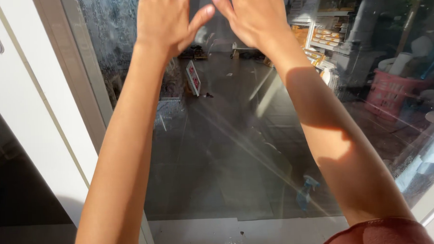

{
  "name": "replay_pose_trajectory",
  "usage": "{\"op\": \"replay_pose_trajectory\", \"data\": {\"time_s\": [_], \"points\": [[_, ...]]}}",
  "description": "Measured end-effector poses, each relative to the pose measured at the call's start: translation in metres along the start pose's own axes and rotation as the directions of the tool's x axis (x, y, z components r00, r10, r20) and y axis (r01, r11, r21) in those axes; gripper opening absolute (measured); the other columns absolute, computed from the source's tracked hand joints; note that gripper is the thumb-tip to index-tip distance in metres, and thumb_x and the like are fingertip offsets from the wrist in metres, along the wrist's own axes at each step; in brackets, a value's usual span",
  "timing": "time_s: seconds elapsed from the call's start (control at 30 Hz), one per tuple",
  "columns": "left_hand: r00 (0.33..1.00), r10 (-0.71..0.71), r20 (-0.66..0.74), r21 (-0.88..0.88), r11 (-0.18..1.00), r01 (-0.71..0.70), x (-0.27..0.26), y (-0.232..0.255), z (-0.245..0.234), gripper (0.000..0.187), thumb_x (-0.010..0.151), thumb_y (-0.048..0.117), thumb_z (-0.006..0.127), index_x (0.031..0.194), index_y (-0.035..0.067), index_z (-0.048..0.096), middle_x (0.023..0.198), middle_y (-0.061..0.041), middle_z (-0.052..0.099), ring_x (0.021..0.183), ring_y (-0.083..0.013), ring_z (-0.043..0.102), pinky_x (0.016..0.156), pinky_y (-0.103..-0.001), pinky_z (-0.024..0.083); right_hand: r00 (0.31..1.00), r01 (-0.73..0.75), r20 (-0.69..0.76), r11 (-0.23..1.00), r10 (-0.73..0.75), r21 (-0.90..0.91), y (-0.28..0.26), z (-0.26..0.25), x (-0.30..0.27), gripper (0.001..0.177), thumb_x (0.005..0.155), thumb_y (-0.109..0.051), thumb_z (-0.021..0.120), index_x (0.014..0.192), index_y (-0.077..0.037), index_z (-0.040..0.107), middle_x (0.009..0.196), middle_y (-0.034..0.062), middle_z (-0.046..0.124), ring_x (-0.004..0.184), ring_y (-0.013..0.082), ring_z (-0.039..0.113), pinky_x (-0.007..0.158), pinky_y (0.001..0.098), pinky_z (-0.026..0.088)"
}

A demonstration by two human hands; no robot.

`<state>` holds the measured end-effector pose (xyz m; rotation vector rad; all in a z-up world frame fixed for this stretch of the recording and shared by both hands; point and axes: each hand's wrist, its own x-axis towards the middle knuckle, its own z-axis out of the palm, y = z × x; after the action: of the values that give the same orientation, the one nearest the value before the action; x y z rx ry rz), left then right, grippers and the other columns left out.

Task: Cleaning a large glass door using a purple cloth.

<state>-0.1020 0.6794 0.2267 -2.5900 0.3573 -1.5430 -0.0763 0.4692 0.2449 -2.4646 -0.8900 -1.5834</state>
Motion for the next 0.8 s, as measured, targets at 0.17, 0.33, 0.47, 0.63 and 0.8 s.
{"op": "replay_pose_trajectory", "data": {"time_s": [0.17, 0.33, 0.47, 0.63, 0.8], "points": [[0.965, 0.126, -0.231, 0.063, 0.991, -0.115, -0.130, 0.020, 0.040, 0.099, 0.104, 0.078, 0.035, 0.166, 0.001, 0.030, 0.167, -0.032, 0.023, 0.156, -0.0455, 0.020, 0.128, -0.054, 0.022, 0.951, 0.281, -0.113, 0.958, -0.286, -0.061, -0.041, 0.045, -0.103, 0.082, 0.106, -0.045, 0.064, 0.168, -0.004, 0.029, 0.174, 0.0171, 0.019, 0.161, 0.0334, 0.018, 0.131, 0.0476, 0.019], [1.000, 0.020, 0.007, 0.015, 1.000, -0.021, -0.271, 0.062, 0.102, 0.112, 0.088, 0.085, 0.036, 0.162, 0.001, 0.029, 0.167, -0.031, 0.018, 0.157, -0.0441, 0.015, 0.127, -0.052, 0.017, 0.957, 0.265, 0.130, 0.964, -0.259, -0.032, -0.092, 0.116, -0.243, 0.088, 0.096, -0.053, 0.060, 0.164, -0.007, 0.028, 0.172, 0.0100, 0.018, 0.159, 0.0258, 0.017, 0.129, 0.0436, 0.017], [0.988, 0.037, 0.147, 0.096, 0.994, -0.052, -0.359, 0.077, 0.155, 0.111, 0.082, 0.084, 0.037, 0.159, 0.005, 0.032, 0.166, -0.028, 0.020, 0.155, -0.0418, 0.017, 0.125, -0.051, 0.018, 0.928, 0.321, 0.228, 0.943, -0.296, -0.082, -0.106, 0.155, -0.323, 0.085, 0.096, -0.056, 0.055, 0.162, -0.008, 0.031, 0.171, 0.0056, 0.022, 0.157, 0.0208, 0.019, 0.126, 0.0406, 0.017], [0.982, 0.106, 0.158, 0.158, 0.979, -0.131, -0.342, 0.062, 0.147, 0.106, 0.083, 0.082, 0.039, 0.159, 0.008, 0.035, 0.166, -0.025, 0.022, 0.155, -0.0395, 0.019, 0.125, -0.050, 0.018, 0.910, 0.373, 0.237, 0.921, -0.340, -0.111, -0.096, 0.144, -0.307, 0.080, 0.097, -0.056, 0.052, 0.162, -0.012, 0.033, 0.171, 0.0011, 0.022, 0.156, 0.0162, 0.019, 0.125, 0.0377, 0.018], [0.988, 0.121, 0.097, 0.139, 0.981, -0.134, -0.255, 0.036, 0.101, 0.109, 0.084, 0.083, 0.040, 0.157, 0.001, 0.037, 0.165, -0.030, 0.024, 0.154, -0.0433, 0.020, 0.125, -0.051, 0.019, 0.923, 0.359, 0.173, 0.931, -0.343, -0.066, -0.088, 0.112, -0.220, 0.080, 0.098, -0.053, 0.054, 0.162, -0.010, 0.032, 0.171, 0.0036, 0.023, 0.156, 0.0184, 0.021, 0.126, 0.0392, 0.019]]}}
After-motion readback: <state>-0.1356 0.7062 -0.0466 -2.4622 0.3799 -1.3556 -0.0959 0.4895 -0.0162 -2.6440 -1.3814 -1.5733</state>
